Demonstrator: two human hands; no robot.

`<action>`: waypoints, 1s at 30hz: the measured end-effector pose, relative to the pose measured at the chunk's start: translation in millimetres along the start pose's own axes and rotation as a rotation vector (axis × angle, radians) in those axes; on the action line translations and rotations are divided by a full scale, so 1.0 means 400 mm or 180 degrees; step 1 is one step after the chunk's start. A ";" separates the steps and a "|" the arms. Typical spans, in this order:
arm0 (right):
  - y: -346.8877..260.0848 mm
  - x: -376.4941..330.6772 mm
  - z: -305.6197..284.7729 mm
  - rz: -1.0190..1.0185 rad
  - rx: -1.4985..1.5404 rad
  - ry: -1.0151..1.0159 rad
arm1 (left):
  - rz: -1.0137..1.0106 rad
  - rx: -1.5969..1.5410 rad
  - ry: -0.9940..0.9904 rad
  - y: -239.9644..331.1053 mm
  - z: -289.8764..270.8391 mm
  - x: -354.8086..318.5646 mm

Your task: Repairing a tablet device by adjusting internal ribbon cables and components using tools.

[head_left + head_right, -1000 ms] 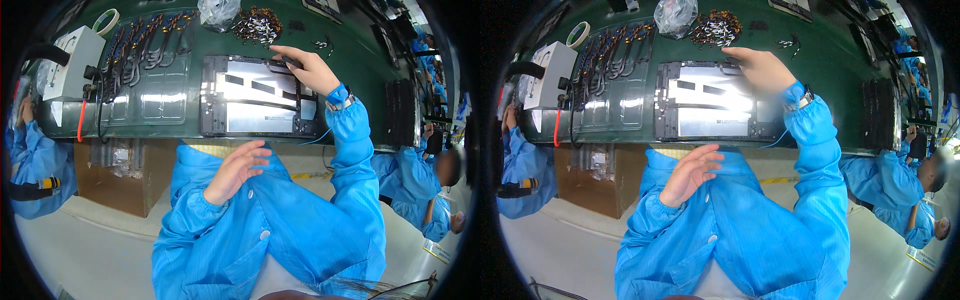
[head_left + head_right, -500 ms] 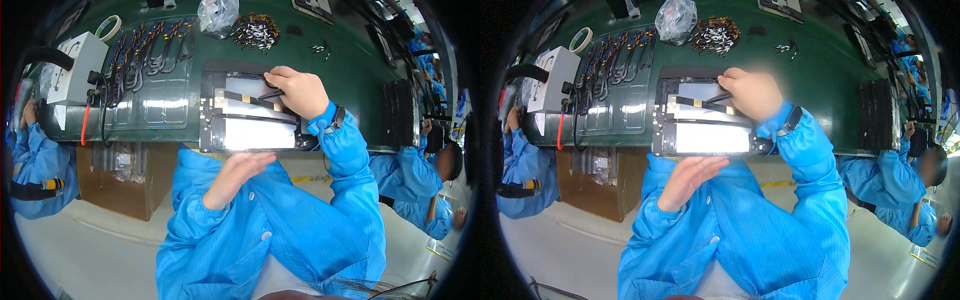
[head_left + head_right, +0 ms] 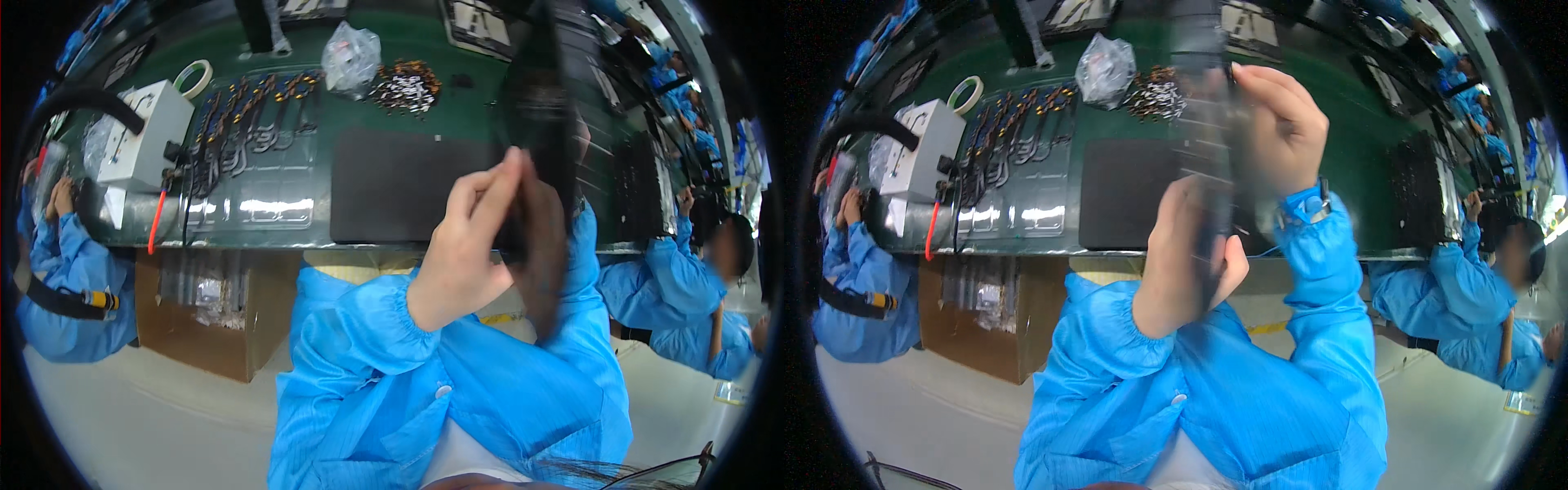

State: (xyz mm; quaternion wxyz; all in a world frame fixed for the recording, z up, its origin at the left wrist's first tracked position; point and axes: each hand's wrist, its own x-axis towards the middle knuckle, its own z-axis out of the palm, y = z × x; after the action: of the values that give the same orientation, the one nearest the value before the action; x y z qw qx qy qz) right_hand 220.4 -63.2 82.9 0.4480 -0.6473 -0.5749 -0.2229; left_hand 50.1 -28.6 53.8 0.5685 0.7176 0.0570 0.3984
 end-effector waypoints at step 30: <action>0.002 -0.014 0.012 0.0498 0.0820 -0.0362 | 0.0520 0.1347 -0.0175 -0.035 -0.027 -0.006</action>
State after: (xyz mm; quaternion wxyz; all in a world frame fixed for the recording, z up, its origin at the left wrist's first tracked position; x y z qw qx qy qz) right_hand 218.7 -62.2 75.8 0.5101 -0.6389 -0.5710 -0.0748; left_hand 46.7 -16.9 40.9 0.3724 0.8336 0.0655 0.4025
